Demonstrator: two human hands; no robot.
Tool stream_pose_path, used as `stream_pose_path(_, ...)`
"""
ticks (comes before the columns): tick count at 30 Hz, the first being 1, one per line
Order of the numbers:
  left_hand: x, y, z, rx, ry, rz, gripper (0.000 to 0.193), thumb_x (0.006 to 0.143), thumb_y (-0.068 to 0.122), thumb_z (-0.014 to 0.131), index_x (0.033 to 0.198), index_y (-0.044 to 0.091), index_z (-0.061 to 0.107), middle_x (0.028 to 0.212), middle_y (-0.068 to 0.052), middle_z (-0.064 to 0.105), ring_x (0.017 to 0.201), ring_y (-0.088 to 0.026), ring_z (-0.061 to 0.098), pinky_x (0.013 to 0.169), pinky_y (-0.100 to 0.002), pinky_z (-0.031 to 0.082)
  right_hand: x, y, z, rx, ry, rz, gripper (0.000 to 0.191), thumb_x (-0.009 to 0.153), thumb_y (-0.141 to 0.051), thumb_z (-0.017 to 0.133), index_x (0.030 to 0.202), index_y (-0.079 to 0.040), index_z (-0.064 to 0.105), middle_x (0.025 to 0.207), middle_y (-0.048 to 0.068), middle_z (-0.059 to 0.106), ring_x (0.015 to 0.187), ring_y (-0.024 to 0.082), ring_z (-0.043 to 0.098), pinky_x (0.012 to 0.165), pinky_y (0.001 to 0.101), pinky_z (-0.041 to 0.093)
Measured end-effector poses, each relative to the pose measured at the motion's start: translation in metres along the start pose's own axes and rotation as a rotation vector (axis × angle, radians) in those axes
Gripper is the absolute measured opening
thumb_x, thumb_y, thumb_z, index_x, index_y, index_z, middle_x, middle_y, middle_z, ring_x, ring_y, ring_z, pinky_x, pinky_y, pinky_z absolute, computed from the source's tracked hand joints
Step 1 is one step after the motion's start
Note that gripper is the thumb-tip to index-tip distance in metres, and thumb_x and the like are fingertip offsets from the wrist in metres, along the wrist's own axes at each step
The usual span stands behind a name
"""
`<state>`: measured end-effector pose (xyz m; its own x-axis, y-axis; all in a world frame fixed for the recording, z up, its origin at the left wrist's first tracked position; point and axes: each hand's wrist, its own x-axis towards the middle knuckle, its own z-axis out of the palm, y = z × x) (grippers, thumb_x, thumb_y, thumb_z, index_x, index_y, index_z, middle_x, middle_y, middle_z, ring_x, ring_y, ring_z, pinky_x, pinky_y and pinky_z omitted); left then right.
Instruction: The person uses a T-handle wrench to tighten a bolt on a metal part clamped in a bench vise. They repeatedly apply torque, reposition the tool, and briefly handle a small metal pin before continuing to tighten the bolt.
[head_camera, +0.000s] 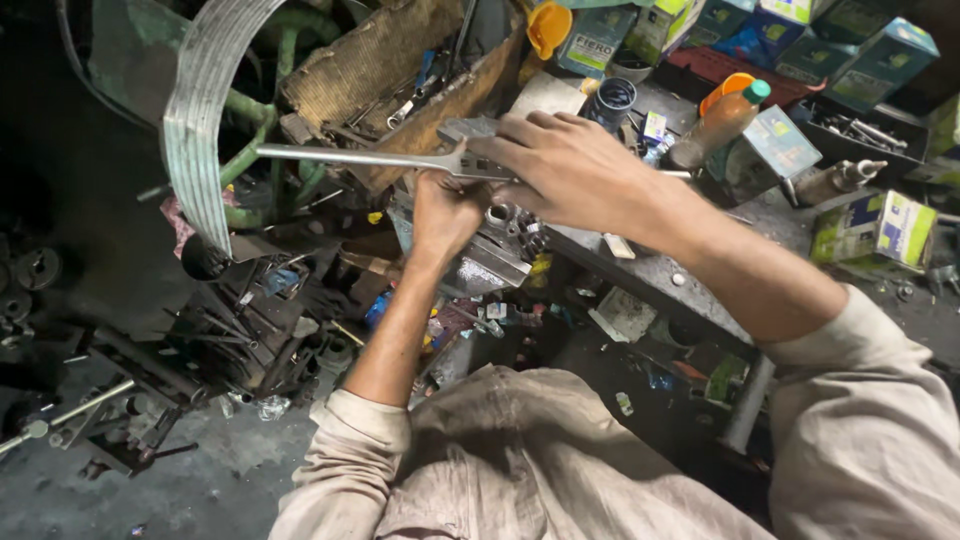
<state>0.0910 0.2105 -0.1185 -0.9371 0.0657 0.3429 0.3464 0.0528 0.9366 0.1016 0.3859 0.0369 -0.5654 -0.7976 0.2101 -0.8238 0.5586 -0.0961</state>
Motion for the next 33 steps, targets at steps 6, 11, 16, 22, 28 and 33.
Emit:
stream_pose_path(6, -0.002, 0.004, -0.003, -0.126, -0.041, -0.081, 0.02, 0.086, 0.002, 0.074, 0.106, 0.002, 0.073, 0.088, -0.002, 0.076, 0.08, -0.007, 0.067, 0.07, -0.029, 0.055, 0.001, 0.006, 0.02, 0.086, 0.056, 0.026, 0.05, 0.082, -0.016, 0.076, 0.131, -0.014, 0.068, 0.124, 0.013, 0.062, 0.117, 0.036, 0.058, 0.093, 0.0541, 0.046)
stream_pose_path(11, 0.003, 0.001, -0.008, 0.114, -0.102, 0.096, 0.009, 0.093, 0.002, 0.07, 0.098, 0.0, 0.078, 0.07, -0.01, 0.076, 0.064, -0.013, 0.071, 0.127, -0.043, 0.037, 0.007, 0.011, 0.03, 0.141, 0.187, -0.066, 0.048, 0.072, -0.002, 0.069, 0.116, -0.02, 0.078, 0.123, 0.004, 0.066, 0.12, 0.032, 0.053, 0.104, 0.0528, 0.04)
stream_pose_path(16, 0.004, 0.006, -0.005, 0.06, -0.029, 0.202, 0.019, 0.081, -0.006, 0.067, 0.093, 0.001, 0.08, 0.081, -0.013, 0.079, 0.076, -0.015, 0.073, 0.13, -0.046, 0.024, 0.003, 0.011, 0.028, 0.272, 0.295, -0.115, 0.033, 0.076, -0.004, 0.068, 0.101, -0.023, 0.078, 0.135, 0.006, 0.064, 0.13, 0.033, 0.048, 0.113, 0.0475, 0.036)
stream_pose_path(22, 0.009, 0.044, -0.003, 0.124, 0.114, 0.119, 0.022, 0.081, -0.006, 0.068, 0.093, 0.006, 0.082, 0.071, -0.009, 0.076, 0.057, -0.015, 0.065, 0.12, -0.049, 0.033, -0.025, -0.011, 0.0, 0.086, -0.372, 0.526, 0.065, 0.099, -0.044, 0.064, 0.148, -0.007, 0.042, 0.082, 0.019, 0.067, 0.079, 0.036, 0.066, 0.076, 0.0456, 0.055)
stream_pose_path(28, 0.002, 0.109, -0.011, 0.325, -0.04, 0.37, 0.012, 0.085, 0.007, 0.081, 0.096, 0.009, 0.082, 0.093, -0.008, 0.08, 0.086, -0.017, 0.078, 0.128, -0.05, 0.026, -0.055, -0.033, 0.002, 0.475, 0.202, 0.443, 0.049, 0.098, -0.02, 0.07, 0.138, -0.001, 0.049, 0.071, 0.017, 0.062, 0.056, 0.029, 0.063, 0.056, 0.0429, 0.047)
stream_pose_path(33, -0.033, 0.138, 0.007, 0.283, -0.199, 0.206, 0.011, 0.086, 0.012, 0.079, 0.096, 0.009, 0.082, 0.091, -0.009, 0.08, 0.083, -0.02, 0.077, 0.112, -0.042, 0.04, -0.106, -0.034, 0.033, 0.593, 0.424, 0.252, 0.047, 0.1, -0.013, 0.069, 0.142, 0.001, 0.052, 0.103, 0.014, 0.071, 0.079, 0.019, 0.067, 0.069, 0.0316, 0.053)
